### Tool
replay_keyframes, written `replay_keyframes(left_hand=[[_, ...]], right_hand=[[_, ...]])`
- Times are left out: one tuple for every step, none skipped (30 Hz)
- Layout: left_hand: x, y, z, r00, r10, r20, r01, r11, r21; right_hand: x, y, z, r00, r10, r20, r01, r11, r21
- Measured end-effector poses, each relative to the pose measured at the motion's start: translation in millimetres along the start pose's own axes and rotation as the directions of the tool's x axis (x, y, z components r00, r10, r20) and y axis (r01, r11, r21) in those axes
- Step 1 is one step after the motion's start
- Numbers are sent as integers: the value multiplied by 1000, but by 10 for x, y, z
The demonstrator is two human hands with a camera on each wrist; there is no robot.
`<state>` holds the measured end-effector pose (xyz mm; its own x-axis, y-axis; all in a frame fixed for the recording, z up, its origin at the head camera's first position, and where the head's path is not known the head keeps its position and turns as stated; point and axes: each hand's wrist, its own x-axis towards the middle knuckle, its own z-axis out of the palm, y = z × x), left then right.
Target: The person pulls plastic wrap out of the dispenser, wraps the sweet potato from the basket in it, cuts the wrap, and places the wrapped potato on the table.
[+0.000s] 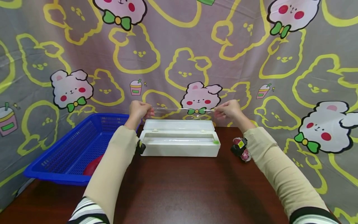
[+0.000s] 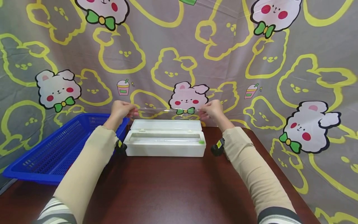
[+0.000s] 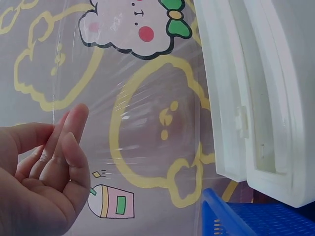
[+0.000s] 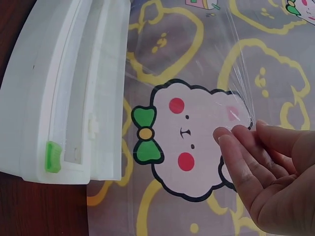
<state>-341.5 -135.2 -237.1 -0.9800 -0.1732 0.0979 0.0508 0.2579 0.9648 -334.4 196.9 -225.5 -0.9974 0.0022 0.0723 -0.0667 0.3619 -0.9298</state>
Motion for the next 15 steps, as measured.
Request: replay_keyframes(left_hand=[[2, 5, -3, 1000, 2, 1, -2, 1000, 2], [2, 12, -5, 1000, 4, 1, -4, 1000, 1], [4, 17, -7, 1000, 8, 0, -8, 1000, 0], [6, 23, -7, 1000, 10, -1, -10, 1000, -4], [7, 28, -10, 1000, 14, 1, -14, 1000, -12], [11, 33, -12, 1000, 16, 0, -16, 1000, -15], [14, 39, -14, 1000, 17, -1, -17, 1000, -20], [18, 47, -16, 1000, 18, -2, -18, 1000, -21], [21, 55, -19, 1000, 18, -2, -18, 1000, -18], [24, 62, -22, 1000, 19, -2, -19, 1000, -16], [28, 68, -26, 1000, 20, -2, -20, 1000, -13], [30, 77, -28, 1000, 20, -7, -20, 1000, -6], [31, 81, -32, 1000, 23, -5, -23, 1000, -5], [32, 87, -35, 1000, 27, -3, -27, 1000, -6], [31, 91, -39, 1000, 31, -1, -31, 999, -9]], right_hand=[[0, -5, -2, 1000, -1, -3, 1, 1000, 9], [-2, -10, -4, 1000, -2, -5, 2, 1000, 13], [-2, -17, -3, 1000, -1, -11, 2, 1000, 17], [0, -22, -5, 1000, -3, -13, 3, 1000, 15], [1, -28, -6, 1000, -5, -16, 5, 1000, 14], [3, -34, -6, 1000, -6, -18, 7, 1000, 17], [6, -42, -7, 1000, -4, -22, 4, 1000, 17], [6, -51, -9, 1000, -4, -22, 5, 1000, 20], [7, -59, -10, 1000, -2, -23, 2, 1000, 23], [7, -68, -14, 1000, -1, -22, 1, 1000, 26], [5, -77, -20, 1000, 0, -21, 1, 1000, 30], [2, -87, -22, 1000, 3, -24, -3, 999, 35], [-1, -97, -26, 1000, 4, -24, -3, 999, 35], [-7, -109, -28, 1000, 2, -24, -1, 999, 37], [-9, -117, -32, 1000, -1, -23, 2, 999, 39]])
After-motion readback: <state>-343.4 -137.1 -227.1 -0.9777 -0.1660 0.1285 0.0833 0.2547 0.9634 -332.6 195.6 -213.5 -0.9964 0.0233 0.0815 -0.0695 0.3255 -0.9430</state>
